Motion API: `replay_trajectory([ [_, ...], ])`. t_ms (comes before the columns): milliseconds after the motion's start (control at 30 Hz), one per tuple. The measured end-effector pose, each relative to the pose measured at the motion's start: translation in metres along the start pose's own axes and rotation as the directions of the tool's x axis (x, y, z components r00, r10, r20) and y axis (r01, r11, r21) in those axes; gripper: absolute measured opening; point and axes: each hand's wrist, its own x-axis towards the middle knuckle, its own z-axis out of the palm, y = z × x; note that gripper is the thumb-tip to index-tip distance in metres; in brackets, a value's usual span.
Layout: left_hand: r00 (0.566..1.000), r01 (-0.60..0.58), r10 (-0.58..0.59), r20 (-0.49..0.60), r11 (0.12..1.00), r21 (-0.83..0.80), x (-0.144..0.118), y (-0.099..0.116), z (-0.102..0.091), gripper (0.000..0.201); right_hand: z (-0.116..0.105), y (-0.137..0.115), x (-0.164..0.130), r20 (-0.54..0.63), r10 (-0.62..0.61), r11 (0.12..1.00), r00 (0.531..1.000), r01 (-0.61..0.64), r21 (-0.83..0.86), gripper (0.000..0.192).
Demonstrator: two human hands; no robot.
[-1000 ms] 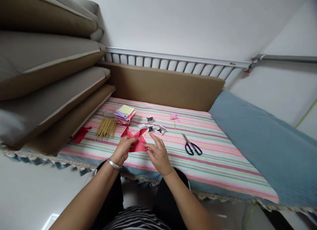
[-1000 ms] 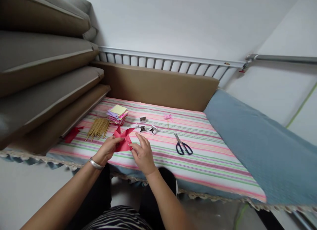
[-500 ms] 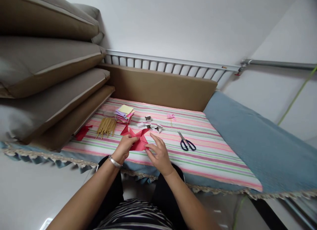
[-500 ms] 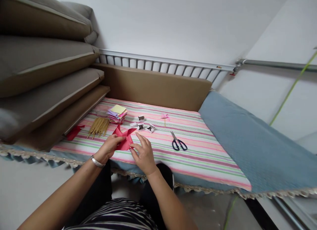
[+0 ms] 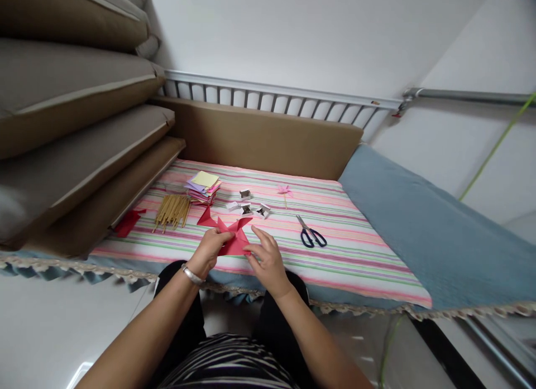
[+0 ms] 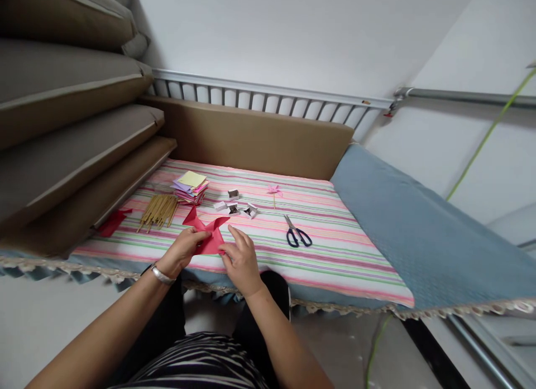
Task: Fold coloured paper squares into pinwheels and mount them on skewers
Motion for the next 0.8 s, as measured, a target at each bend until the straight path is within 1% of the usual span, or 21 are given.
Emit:
replay_trajectory([
  [100, 1.0, 0.002, -0.002, -0.001, 1.0, 0.003, 0.001, -0.001, -0.002, 0.018, -0.001, 0.001, 0.002, 0.018, 0.009, 0.999, 1.0, -0.01, 0.05, 0.017],
  [200, 1.0, -0.011, 0.011, -0.021, 1.0, 0.015, 0.001, -0.003, -0.005, 0.016, -0.003, -0.002, 0.006, 0.073, 0.029, 0.997, 0.997, -0.034, 0.066, 0.018],
  [333, 0.997, -0.043, 0.045, -0.07, 0.999, 0.033, 0.001, -0.003, -0.004, 0.014, -0.004, -0.009, 0.013, 0.135, 0.115, 0.992, 0.984, -0.12, 0.026, 0.013],
  [433, 0.995, -0.066, 0.069, -0.073, 0.997, 0.042, 0.002, -0.002, -0.001, 0.015, -0.004, -0.011, 0.016, 0.128, 0.178, 0.984, 0.976, -0.179, 0.0, 0.011],
  [533, 0.994, -0.089, 0.092, -0.057, 0.994, 0.065, 0.004, -0.002, 0.002, 0.016, -0.003, -0.009, 0.015, 0.099, 0.207, 0.978, 0.973, -0.207, -0.005, 0.011],
  [667, 0.992, -0.103, 0.11, -0.069, 0.99, 0.095, 0.006, -0.005, 0.003, 0.013, -0.003, -0.007, 0.012, 0.088, 0.266, 0.964, 0.96, -0.267, 0.0, 0.012],
  [733, 0.99, -0.109, 0.117, -0.075, 0.988, 0.107, 0.005, -0.007, 0.004, 0.012, -0.003, -0.006, 0.012, 0.094, 0.269, 0.963, 0.959, -0.271, 0.006, 0.012],
  [800, 0.989, -0.112, 0.122, -0.08, 0.987, 0.118, 0.003, -0.008, 0.005, 0.011, -0.003, -0.006, 0.013, 0.091, 0.23, 0.972, 0.969, -0.233, 0.017, 0.011],
])
